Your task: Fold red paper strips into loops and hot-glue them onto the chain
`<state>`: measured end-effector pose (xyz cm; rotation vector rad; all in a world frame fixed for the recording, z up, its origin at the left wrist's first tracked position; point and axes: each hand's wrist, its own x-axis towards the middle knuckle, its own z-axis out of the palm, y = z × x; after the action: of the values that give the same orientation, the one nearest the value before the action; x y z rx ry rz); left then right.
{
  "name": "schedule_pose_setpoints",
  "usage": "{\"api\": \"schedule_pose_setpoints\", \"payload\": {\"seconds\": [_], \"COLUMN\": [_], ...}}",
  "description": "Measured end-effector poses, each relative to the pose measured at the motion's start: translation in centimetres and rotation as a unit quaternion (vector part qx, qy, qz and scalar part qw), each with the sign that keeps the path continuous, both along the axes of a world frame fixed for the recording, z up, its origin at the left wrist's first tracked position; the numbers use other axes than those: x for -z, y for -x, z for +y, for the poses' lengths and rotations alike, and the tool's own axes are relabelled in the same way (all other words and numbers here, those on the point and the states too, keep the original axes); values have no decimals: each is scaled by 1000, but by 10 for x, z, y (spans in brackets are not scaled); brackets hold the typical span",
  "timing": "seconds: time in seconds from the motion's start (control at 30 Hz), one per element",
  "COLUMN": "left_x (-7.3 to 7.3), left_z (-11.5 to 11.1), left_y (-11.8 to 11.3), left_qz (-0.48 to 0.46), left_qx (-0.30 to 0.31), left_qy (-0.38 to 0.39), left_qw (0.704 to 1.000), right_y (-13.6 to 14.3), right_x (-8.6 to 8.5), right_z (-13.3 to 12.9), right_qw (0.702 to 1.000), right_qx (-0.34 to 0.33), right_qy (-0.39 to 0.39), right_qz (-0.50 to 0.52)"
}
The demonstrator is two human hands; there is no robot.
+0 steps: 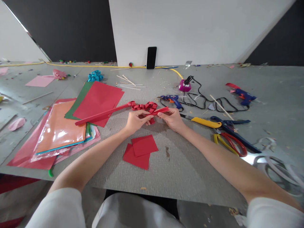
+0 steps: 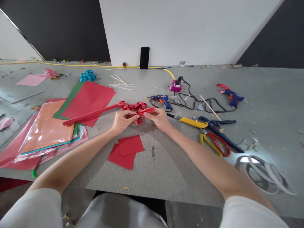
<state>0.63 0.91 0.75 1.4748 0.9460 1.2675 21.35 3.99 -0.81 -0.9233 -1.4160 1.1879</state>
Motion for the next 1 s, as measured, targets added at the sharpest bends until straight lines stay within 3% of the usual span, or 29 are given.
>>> {"api": "schedule_pose_setpoints", "payload": {"seconds": [1.0], "left_x": [-4], "left_z": [-1], "left_y": [0], "left_qz": [-10], "left_qx": [-5], "left_qy": [26], "left_qw": [1000], "right_y": [0], "right_x": [-3], "right_z": [-1], "right_qw": [1000], "right_qx": [0], "right_qy": [-8], "right_qz": [7]}}
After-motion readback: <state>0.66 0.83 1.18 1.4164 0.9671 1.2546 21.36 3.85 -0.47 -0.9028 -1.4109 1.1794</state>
